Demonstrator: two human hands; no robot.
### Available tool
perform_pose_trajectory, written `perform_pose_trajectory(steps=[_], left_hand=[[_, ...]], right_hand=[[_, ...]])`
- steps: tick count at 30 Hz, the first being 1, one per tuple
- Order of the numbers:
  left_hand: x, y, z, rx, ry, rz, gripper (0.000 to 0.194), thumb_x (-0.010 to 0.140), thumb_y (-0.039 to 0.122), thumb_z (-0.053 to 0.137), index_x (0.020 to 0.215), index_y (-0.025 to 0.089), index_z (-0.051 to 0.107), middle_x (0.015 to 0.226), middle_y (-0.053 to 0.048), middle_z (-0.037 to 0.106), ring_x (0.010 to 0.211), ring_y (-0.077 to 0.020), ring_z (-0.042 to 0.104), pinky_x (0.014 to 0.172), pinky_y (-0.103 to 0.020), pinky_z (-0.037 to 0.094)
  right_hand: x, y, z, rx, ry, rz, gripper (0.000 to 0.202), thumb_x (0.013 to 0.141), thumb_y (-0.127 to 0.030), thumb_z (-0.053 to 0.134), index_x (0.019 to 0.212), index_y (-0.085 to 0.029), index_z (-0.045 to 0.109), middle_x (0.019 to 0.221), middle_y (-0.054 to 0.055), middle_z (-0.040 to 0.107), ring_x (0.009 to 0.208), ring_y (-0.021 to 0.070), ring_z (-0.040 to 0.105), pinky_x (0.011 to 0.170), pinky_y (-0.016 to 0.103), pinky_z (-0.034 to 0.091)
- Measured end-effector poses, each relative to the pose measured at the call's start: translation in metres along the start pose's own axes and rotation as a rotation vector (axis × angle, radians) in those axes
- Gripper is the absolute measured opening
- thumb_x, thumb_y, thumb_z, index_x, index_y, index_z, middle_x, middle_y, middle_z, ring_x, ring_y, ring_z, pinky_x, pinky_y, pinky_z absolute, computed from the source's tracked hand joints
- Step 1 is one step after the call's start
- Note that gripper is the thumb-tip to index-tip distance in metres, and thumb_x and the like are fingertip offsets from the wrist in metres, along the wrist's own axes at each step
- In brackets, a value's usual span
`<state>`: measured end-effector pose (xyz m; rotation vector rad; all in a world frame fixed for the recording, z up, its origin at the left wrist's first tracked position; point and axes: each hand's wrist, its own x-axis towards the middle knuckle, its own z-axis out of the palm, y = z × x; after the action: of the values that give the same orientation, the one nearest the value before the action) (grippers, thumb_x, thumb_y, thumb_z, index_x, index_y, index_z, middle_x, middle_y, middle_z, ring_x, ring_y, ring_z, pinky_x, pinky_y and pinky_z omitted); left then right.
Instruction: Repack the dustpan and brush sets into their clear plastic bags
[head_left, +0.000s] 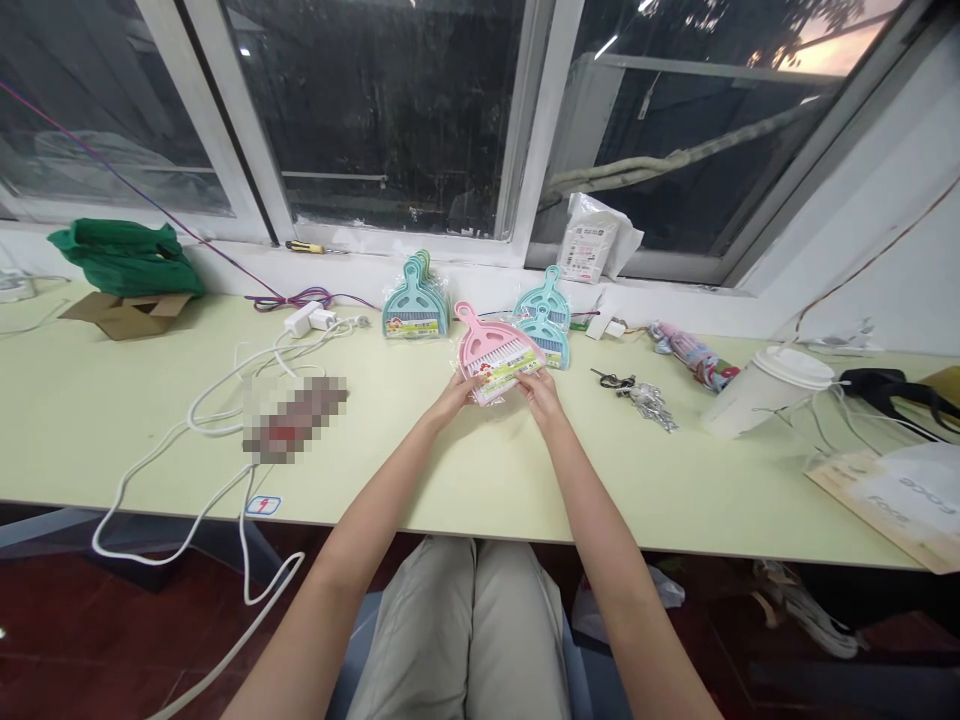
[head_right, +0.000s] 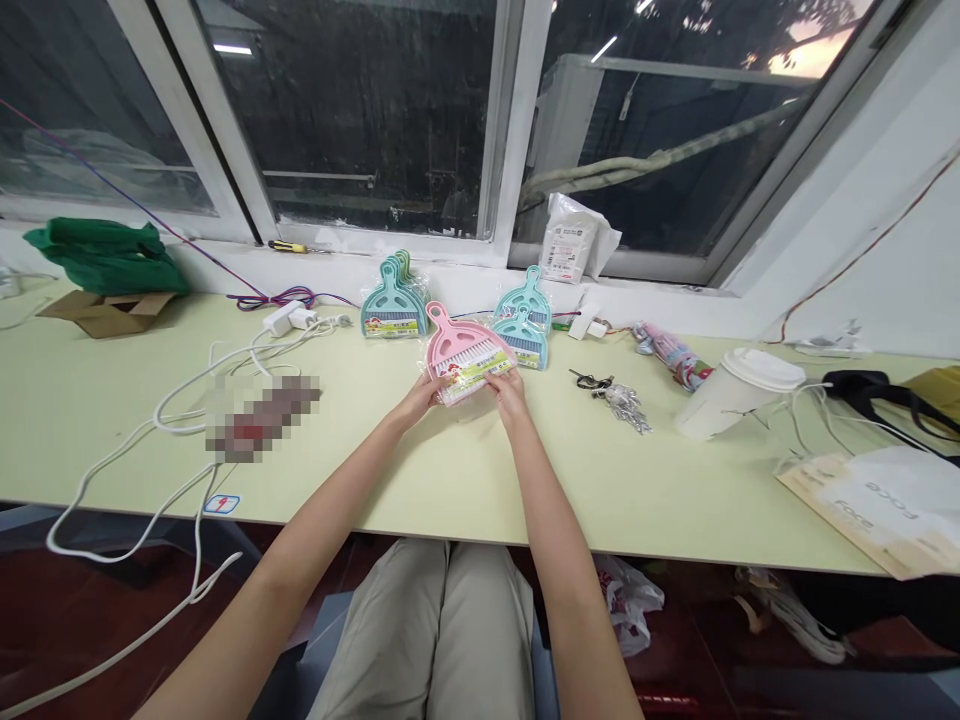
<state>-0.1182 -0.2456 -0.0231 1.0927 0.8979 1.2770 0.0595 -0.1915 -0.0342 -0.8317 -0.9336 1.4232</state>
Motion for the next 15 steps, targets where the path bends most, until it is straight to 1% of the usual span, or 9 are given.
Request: perform_pose_trajectory(steps=[5,10,13,15], left_hand=[[0.001,-0.002,-0.003,0.003,0.014,0.016,0.059,0.070,0.024,0.065,0.127,0.011,0.052,0.124,-0.016,0.062,0.097,-0.0286,0.066,0.079,-0.042,0.056],[0.002,-0.006,-0.004,-0.025,0.042,0.010,0.055,0.072,0.023,0.061,0.126,0.015,0.052,0.117,-0.013,0.066,0.093,-0.0285,0.068,0.079,-0.043,0.056],[0.005,-0.004,-0.010,-0.059,0.047,-0.030,0.054,0.074,0.025,0.060,0.127,0.014,0.052,0.108,-0.012,0.070,0.089,-0.0277,0.069,0.077,-0.040,0.057],[0.007,0.000,-0.019,-0.082,0.110,-0.042,0.053,0.076,0.026,0.058,0.126,0.011,0.052,0.105,-0.013,0.071,0.093,-0.0273,0.069,0.078,-0.038,0.057]], right_hand=[[0.000,0.002,0.001,-0.032,-0.011,0.007,0.049,0.057,-0.018,0.077,0.102,-0.024,0.060,0.103,0.003,0.072,0.104,0.0210,0.067,0.089,0.034,0.058],[0.003,0.006,0.001,-0.079,-0.012,0.045,0.046,0.057,-0.016,0.079,0.098,-0.024,0.061,0.101,0.002,0.073,0.104,0.0197,0.067,0.091,0.032,0.057],[0.003,0.004,-0.003,-0.093,-0.084,0.073,0.036,0.062,-0.021,0.079,0.094,-0.022,0.064,0.100,0.003,0.073,0.102,0.0191,0.068,0.095,0.032,0.055],[0.003,-0.001,-0.009,-0.151,-0.159,0.127,0.026,0.068,-0.028,0.076,0.091,-0.019,0.067,0.095,0.007,0.074,0.099,0.0217,0.069,0.097,0.037,0.053]])
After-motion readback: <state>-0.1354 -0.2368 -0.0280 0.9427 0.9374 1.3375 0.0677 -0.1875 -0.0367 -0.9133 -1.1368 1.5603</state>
